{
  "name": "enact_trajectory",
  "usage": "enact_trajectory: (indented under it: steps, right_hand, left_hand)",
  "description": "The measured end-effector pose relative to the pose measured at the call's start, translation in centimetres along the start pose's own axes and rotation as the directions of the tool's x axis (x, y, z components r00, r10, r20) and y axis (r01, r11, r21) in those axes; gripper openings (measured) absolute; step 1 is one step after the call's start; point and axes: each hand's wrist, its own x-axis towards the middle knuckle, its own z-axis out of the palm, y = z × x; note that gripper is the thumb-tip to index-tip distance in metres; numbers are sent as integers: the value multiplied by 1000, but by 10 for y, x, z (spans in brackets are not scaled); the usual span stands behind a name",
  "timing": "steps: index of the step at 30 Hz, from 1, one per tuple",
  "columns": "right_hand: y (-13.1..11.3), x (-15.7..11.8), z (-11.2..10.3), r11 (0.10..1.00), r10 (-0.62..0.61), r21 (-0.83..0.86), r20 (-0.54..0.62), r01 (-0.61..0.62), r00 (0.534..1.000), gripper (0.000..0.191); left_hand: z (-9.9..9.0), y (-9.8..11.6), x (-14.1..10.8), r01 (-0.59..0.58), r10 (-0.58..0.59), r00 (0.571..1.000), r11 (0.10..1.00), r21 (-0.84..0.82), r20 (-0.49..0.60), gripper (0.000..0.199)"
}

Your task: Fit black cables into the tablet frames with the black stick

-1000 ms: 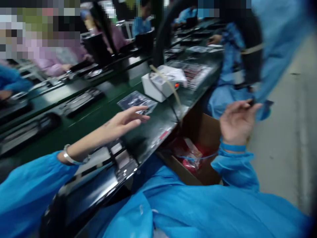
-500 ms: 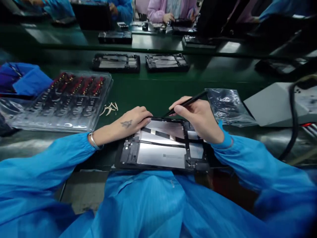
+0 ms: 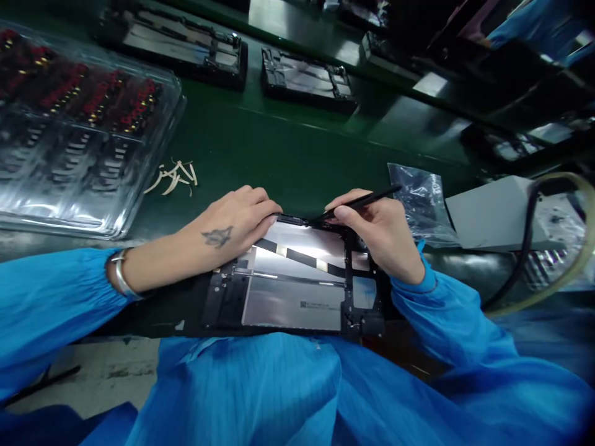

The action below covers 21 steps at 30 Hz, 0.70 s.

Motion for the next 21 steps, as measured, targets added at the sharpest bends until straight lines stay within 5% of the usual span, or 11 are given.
enact_trajectory:
  steps: [21]
  right_hand:
    - [0, -1, 1, 999, 5, 36, 2, -5, 1000, 22]
  left_hand:
    - [1, -3, 0, 5, -5, 1000, 1000, -18, 4, 43]
